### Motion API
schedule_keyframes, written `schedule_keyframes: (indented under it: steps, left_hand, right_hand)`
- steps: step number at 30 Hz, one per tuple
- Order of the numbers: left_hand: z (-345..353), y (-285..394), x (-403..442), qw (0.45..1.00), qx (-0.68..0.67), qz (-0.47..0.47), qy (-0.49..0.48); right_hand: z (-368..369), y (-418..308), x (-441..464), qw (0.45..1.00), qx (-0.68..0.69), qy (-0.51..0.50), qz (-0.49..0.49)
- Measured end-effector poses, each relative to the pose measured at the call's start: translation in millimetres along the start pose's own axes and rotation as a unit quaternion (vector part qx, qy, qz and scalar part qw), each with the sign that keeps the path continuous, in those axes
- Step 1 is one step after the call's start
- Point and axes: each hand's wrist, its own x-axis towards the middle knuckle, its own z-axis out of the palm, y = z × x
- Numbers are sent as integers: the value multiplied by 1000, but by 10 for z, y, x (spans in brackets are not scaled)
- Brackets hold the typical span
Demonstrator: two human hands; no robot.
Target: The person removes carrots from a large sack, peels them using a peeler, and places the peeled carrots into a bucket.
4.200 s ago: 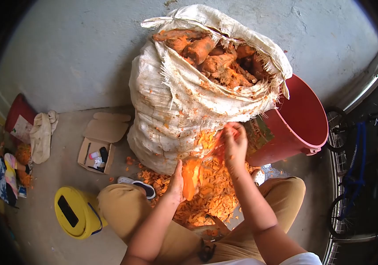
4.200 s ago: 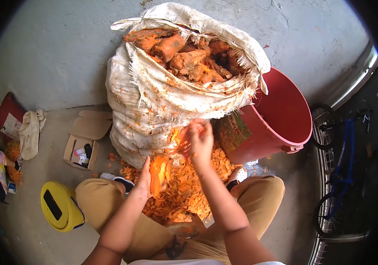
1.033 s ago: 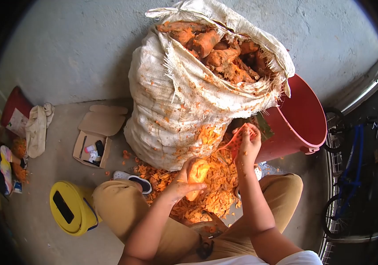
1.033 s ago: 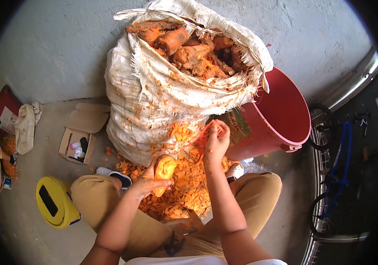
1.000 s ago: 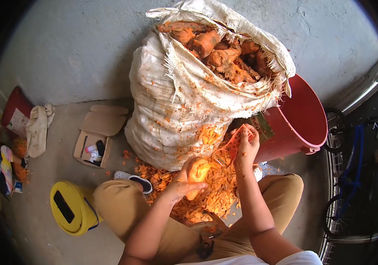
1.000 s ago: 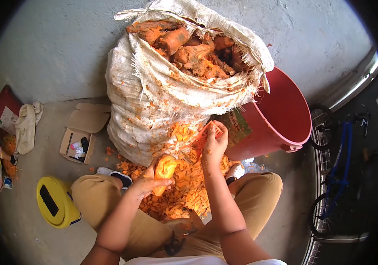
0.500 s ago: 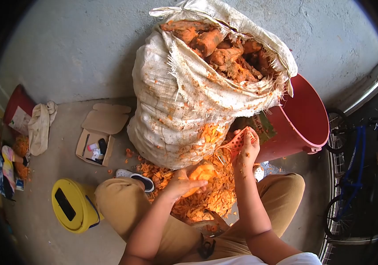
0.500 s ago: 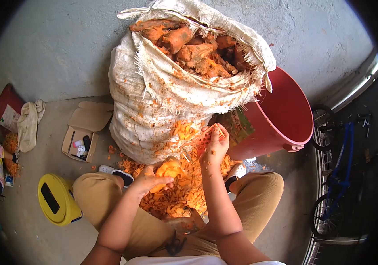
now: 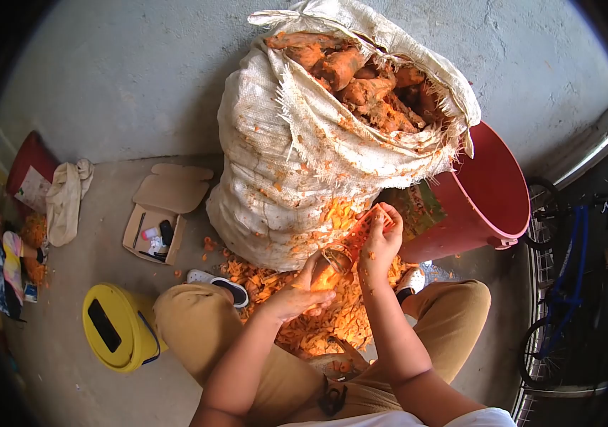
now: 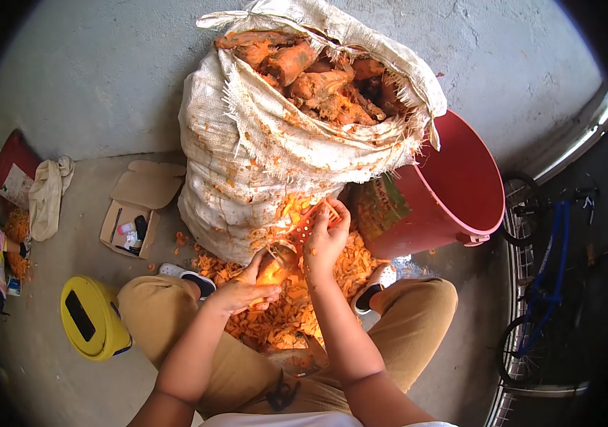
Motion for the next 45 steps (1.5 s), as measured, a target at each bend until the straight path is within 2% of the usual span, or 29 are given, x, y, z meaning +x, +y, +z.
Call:
schedule_keyframes:
  steps: [5, 9, 14, 15, 16, 19, 23, 24, 25, 27, 29, 31, 32, 35, 36, 45]
  left_hand:
    - [-23, 10, 49, 999, 27, 33, 10]
    - [-33, 3, 51, 999, 8, 54, 3]
    - [21, 34, 36, 1000, -3, 12, -22]
    - [-14, -9, 85, 999, -19, 2, -44]
    - [-36, -46, 116, 997, -37, -6, -67]
    - [-17, -93, 152, 996, -20, 46, -71]
    - [68, 33, 80, 996, 23, 68, -58]
    - [73, 39, 58, 995, 24, 67, -68]
    - [74, 43, 36, 994, 24, 65, -79]
    - [94, 37, 0, 993, 16, 70, -99]
    - [85, 23, 3, 989, -24, 73, -125]
    - [48, 9, 31, 981, -97, 76, -149]
    - [56, 8, 35, 985, -105, 70, -119]
    - [-1, -32, 106, 965, -240, 20, -100]
    - [55, -6, 85, 984, -177, 12, -33]
    - [54, -47, 178, 990, -139, 29, 11]
  right_hand:
    - [100, -175, -220, 993, -69, -76, -65]
    - [80, -61, -311, 988, -93, -102, -71]
    - [66, -141, -178, 966, -174, -106, -161]
    - [66, -210, -150, 988, -106, -103, -52]
    - [107, -278, -136, 987, -105, -112, -52]
    - [130, -305, -99, 974, -164, -132, -79]
    - [175, -536, 39, 971, -136, -115, -158]
    - [152, -598, 117, 971, -141, -89, -170]
    - [87, -587, 222, 992, -45, -63, -96]
    - [-130, -554, 606, 978, -118, 38, -168]
    - [-205, -747, 732, 986, -78, 77, -126]
    - [-206, -751, 676, 991, -60, 46, -114]
    - [-201, -733, 614, 993, -51, 30, -107]
    - [-113, -560, 340, 998, -7, -45, -38]
    - [-106, -511, 284, 999, 1, -41, -11]
    - [-191, -194, 105, 992, 85, -20, 95]
